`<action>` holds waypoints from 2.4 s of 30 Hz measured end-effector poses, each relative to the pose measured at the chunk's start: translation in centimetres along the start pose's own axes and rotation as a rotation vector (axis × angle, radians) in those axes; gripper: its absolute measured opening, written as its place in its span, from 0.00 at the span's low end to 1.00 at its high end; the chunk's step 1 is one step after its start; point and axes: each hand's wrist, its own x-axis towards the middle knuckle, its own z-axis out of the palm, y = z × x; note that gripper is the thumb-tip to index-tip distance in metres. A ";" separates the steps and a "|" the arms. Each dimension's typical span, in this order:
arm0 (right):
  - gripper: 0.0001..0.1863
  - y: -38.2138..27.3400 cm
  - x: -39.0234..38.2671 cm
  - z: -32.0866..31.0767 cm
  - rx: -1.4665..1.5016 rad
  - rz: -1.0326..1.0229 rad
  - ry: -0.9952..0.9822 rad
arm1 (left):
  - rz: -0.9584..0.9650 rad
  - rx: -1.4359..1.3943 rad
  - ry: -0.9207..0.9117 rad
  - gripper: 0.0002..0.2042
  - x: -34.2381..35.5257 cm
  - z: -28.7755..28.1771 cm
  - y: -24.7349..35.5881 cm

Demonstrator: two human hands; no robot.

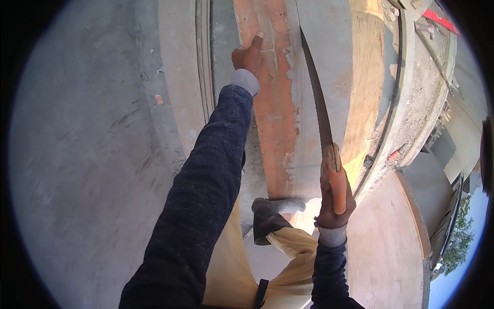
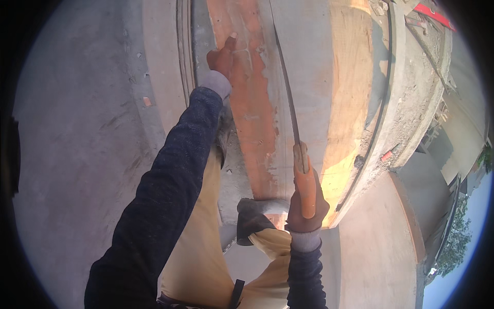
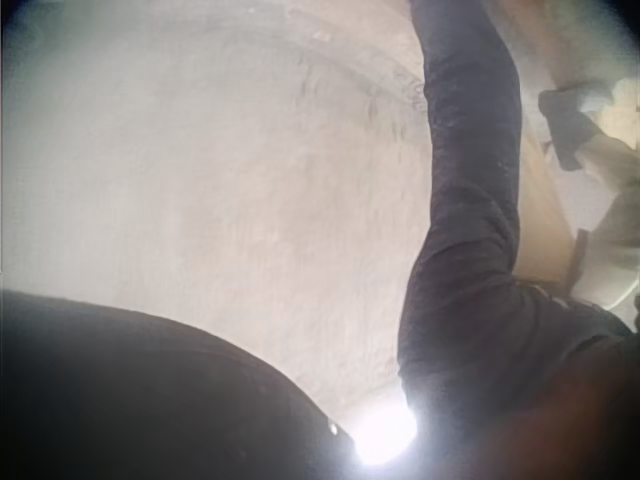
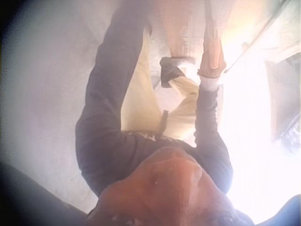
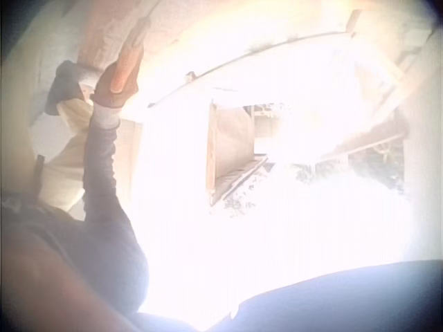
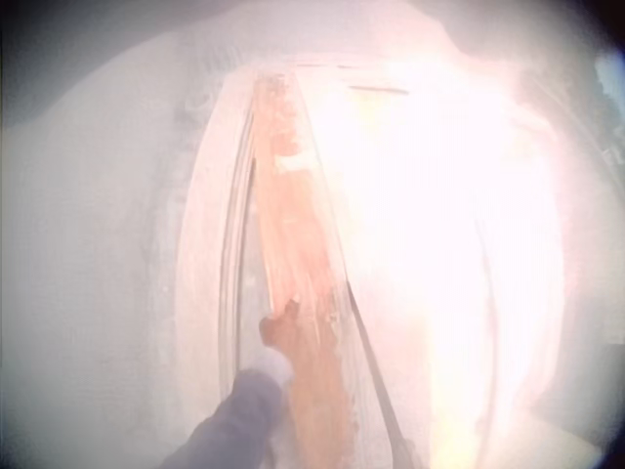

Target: The person uses a hand saw to cut a wooden plank resting on a concrete surface. They hold the plank steady with one hand while sawing with the other, then briefly reposition the plank before continuing the cut.

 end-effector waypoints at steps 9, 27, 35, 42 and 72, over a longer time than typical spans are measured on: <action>0.21 3.4 15.6 8.0 0.254 0.027 0.162 | 0.028 -0.008 -0.029 0.26 0.5 2.7 -1.1; 0.22 3.3 1.8 2.2 0.159 -0.051 0.074 | 0.006 0.051 -0.008 0.34 1.5 -0.7 0.1; 0.21 4.7 17.3 7.8 0.208 0.044 0.150 | -0.004 0.086 -0.030 0.32 -0.1 2.9 -0.1; 0.21 2.6 -2.9 0.1 0.122 0.135 -0.004 | -0.005 -0.035 -0.004 0.26 0.5 -0.2 0.5; 0.23 4.2 -2.0 1.4 0.069 0.011 0.047 | 0.016 0.072 -0.014 0.28 0.8 1.0 -0.4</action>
